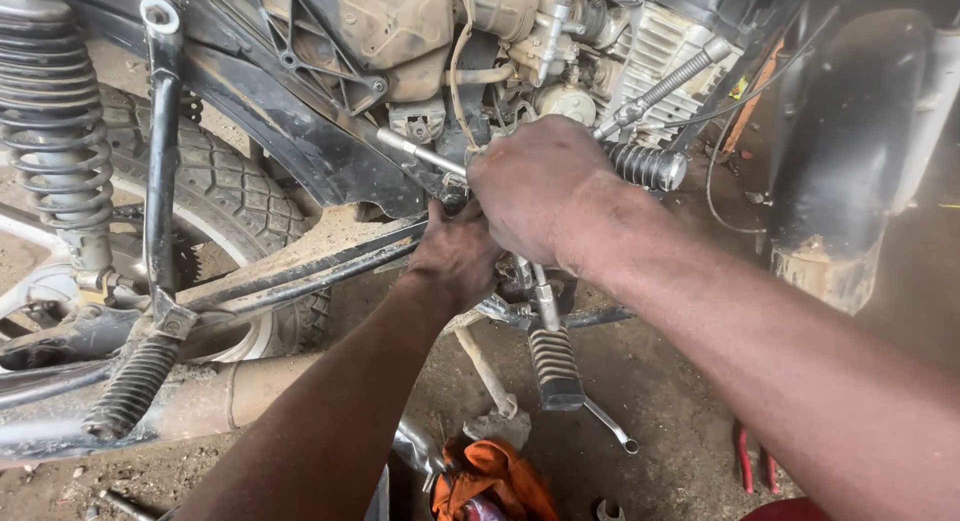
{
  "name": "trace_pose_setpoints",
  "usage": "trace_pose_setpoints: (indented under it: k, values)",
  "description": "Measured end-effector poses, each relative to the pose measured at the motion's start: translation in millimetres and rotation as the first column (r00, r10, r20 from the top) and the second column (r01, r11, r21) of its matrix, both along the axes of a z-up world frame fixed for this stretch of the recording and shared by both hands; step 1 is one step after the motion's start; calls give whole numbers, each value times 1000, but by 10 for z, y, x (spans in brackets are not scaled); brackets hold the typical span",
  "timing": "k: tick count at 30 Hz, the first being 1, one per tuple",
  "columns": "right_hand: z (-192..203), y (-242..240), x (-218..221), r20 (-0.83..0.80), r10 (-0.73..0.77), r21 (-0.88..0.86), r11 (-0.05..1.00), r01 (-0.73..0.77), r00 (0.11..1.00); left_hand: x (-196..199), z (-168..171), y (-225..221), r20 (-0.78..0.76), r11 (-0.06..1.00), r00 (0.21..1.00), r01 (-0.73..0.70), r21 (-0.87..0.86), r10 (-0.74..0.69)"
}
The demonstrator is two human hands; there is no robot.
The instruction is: The person uses a screwdriver and a socket wrench to adjust or remove components from a motorcycle engine.
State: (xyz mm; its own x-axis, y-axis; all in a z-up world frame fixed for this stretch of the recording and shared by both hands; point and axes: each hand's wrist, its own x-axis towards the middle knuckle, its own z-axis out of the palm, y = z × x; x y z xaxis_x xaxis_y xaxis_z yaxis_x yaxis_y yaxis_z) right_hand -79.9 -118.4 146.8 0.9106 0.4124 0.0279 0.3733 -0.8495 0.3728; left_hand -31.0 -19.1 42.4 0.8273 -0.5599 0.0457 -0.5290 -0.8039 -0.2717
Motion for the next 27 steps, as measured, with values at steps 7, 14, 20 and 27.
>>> trace_pose_setpoints:
  k: [7,14,20,27]
  values:
    - [23,24,36,-5,3,10,1000,-3,1000,315,-303,15,-32,996,996,-85,-31,84]
    - [18,25,44,30,4,-21,1000,-3,1000,318,-303,106,-10,999,1000,-23,-34,22]
    - [-44,6,65,34,14,-61,998,-12,999,412,-341,97,39,999,999,5,46,-6]
    - [-50,-25,83,-7,-18,-70,997,18,1000,357,-185,216,-176,965,984,-36,-258,-10]
